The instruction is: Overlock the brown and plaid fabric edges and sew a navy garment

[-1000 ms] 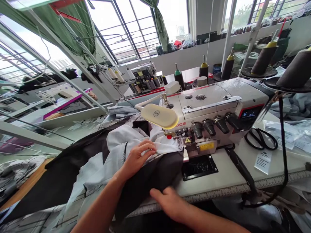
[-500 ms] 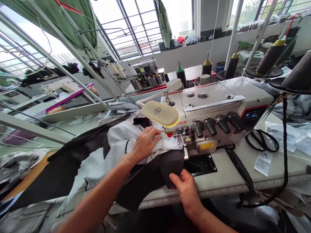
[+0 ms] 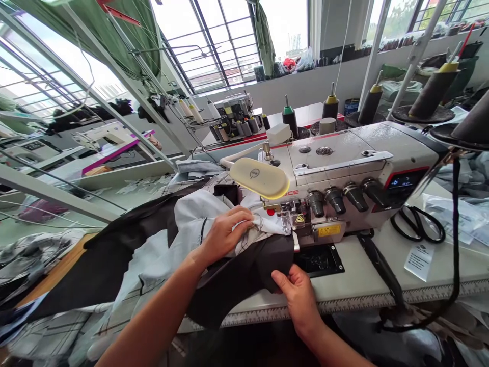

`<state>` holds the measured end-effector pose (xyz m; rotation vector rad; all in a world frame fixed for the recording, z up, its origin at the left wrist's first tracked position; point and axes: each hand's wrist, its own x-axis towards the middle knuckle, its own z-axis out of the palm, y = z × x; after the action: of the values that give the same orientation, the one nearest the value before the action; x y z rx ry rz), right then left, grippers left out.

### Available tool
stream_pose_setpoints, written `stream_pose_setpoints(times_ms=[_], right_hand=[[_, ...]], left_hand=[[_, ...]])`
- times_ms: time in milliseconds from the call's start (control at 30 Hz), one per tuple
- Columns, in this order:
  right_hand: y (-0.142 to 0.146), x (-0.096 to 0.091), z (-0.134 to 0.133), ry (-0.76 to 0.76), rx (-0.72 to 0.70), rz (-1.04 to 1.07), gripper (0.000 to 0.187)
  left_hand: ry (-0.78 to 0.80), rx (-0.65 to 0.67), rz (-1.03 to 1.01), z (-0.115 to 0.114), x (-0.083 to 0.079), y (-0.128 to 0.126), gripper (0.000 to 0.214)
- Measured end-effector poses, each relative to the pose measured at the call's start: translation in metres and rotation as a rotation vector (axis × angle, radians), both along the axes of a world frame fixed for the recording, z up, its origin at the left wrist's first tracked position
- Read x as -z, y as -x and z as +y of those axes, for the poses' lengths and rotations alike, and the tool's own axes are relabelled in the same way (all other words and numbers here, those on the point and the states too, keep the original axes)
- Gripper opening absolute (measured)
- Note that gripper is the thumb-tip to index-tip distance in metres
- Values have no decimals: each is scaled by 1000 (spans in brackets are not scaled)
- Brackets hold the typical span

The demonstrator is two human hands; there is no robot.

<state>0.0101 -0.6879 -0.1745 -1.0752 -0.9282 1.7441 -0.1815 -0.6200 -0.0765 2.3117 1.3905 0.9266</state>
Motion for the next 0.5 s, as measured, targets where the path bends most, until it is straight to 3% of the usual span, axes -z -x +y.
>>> stream_pose_setpoints(times_ms=[167, 333, 433, 500], right_hand=[[-2, -4, 0, -28, -2, -23, 35], [-5, -11, -1, -44, -24, -29, 34], [-5, -12, 0, -41, -19, -25, 33], [-5, -12, 2, -33, -1, 6, 34]], left_hand=[[73, -51, 66, -15, -23, -24, 27], [21, -166, 284, -19, -18, -21, 19], [-35, -77, 279, -21, -14, -22, 9], [-80, 43, 286, -26, -14, -28, 15]])
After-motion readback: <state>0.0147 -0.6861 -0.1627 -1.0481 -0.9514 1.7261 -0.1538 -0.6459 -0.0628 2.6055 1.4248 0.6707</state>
